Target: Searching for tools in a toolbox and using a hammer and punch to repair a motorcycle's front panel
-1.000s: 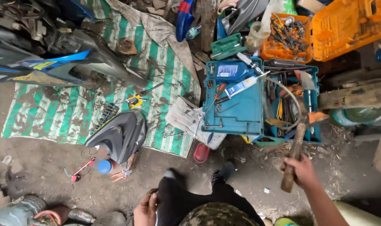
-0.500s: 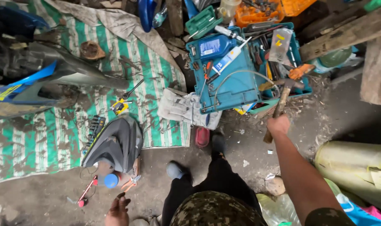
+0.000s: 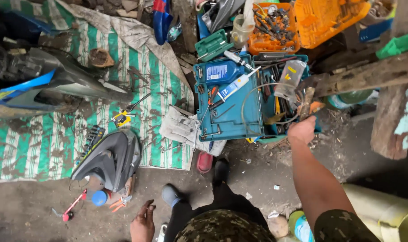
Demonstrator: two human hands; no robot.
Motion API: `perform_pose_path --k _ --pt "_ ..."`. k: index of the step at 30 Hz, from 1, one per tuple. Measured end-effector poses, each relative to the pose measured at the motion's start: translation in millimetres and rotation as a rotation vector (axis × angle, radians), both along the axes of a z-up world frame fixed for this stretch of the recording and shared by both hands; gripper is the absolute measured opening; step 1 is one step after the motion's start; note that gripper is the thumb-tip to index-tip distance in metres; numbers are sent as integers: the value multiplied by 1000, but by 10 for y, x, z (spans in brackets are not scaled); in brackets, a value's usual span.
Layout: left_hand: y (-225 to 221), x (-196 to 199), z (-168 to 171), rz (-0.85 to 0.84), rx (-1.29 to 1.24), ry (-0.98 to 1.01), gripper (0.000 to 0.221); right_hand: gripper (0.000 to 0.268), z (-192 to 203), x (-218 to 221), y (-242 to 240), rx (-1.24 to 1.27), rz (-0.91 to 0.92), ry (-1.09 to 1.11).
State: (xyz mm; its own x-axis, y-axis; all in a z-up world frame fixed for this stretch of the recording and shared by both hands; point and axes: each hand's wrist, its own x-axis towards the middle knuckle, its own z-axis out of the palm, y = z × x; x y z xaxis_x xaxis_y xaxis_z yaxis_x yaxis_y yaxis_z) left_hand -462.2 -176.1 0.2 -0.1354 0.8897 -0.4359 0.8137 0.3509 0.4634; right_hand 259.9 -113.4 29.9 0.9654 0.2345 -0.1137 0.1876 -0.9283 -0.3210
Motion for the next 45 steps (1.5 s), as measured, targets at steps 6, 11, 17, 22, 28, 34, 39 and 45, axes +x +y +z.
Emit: perform_pose_path --k 6,11,17,22,28,34,39,45 --pt "-48 227 260 77 66 -3 36 65 235 319 369 30 95 -55" --pt "-71 442 403 130 36 -13 38 58 405 213 271 139 136 -133" --pt "931 2395 1255 209 -305 -493 36 49 172 -128 -140 106 65 47" --pt "1832 4685 1374 -261 -64 -1272 42 67 -30 -456 -512 221 247 -111" --pt "2194 6238 696 -523 -79 -982 36 66 -9 -481 -827 447 266 -79" --pt "1894 5053 426 -502 -201 -535 51 37 172 -108 -1308 451 180 176" --pt "1333 2354 -359 -327 -476 -130 44 78 527 506 -889 740 92 444" --pt "61 -351 -335 371 -432 207 52 29 28 6 -351 705 35 725"
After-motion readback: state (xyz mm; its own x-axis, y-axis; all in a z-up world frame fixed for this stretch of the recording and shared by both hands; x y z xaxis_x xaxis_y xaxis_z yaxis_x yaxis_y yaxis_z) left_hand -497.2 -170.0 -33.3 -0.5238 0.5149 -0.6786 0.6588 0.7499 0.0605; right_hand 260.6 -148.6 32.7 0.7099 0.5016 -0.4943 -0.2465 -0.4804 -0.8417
